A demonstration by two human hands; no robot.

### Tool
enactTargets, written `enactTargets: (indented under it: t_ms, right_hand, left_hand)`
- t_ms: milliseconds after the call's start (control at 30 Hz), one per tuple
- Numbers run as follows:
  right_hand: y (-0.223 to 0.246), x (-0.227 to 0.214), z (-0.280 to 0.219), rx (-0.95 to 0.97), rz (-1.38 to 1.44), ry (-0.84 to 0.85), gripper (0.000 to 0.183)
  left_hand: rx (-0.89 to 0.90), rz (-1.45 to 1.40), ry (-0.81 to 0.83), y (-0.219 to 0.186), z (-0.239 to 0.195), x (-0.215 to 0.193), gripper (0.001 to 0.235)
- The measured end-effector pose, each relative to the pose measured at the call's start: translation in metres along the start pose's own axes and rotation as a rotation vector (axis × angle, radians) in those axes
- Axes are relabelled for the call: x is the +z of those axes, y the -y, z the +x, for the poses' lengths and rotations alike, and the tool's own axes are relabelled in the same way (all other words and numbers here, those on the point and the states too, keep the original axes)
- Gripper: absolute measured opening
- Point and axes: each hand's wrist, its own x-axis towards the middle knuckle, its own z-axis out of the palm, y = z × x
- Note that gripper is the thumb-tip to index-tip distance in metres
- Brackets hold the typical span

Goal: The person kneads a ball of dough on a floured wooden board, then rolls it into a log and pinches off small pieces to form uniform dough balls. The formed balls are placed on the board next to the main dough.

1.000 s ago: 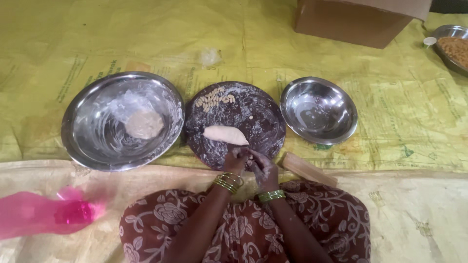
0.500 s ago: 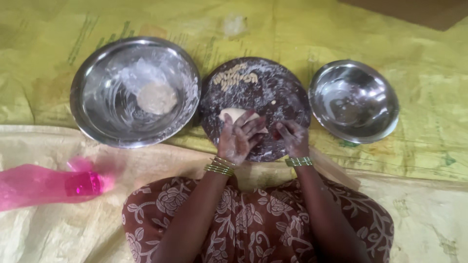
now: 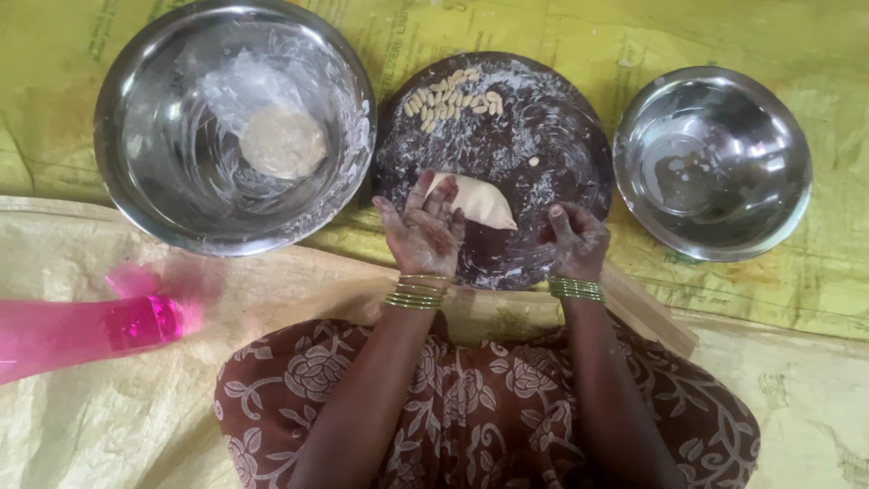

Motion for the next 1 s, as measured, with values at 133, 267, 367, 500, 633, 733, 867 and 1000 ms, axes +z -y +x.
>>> enactTargets:
  t_ms: [133, 267, 367, 500, 633, 733, 867, 1000]
  right_hand:
    - [-0.027, 0.017, -0.002, -0.331, -0.566, 0.096, 0.033]
    - [-0.039, 0.03, -0.008, -0.598, -0.899, 0.115, 0.043]
    - [-0.041, 0.032, -0.009, -0.492, -0.936, 0.087, 0.034]
    - [-0.044, 0.033, -0.001, -0.414, -0.838, 0.09, 0.024]
    - [-0.056, 0.035, 0.001, 0.116, -0.153, 0.177, 0.027]
    - [-0.058, 0.032, 0.005, 0.118, 0.109, 0.202, 0.032]
    - [-0.049, 0.029, 0.007, -0.102, -0.315, 0.18, 0.028]
    - [-0.042, 0.032, 0.008, -0.332, -0.646, 0.131, 0.027]
  left_hand:
    - [0.014, 0.086, -0.039, 0.015, -0.002, 0.009, 0.096]
    - [-0.024, 0.1, 0.047, 0.025, -0.009, 0.008, 0.095]
    - [-0.021, 0.128, 0.028, 0.03, -0.009, 0.003, 0.093]
    - [-0.033, 0.113, -0.012, 0.032, -0.005, -0.001, 0.088]
    - [-0.063, 0.203, -0.036, 0.037, -0.001, -0.008, 0.087]
    - [-0.122, 0.29, -0.067, 0.043, 0.0, -0.011, 0.084]
    - [-0.173, 0.417, -0.071, 0.055, 0.001, -0.018, 0.079]
    - [-0.218, 0.603, -0.085, 0.082, 0.012, -0.044, 0.075]
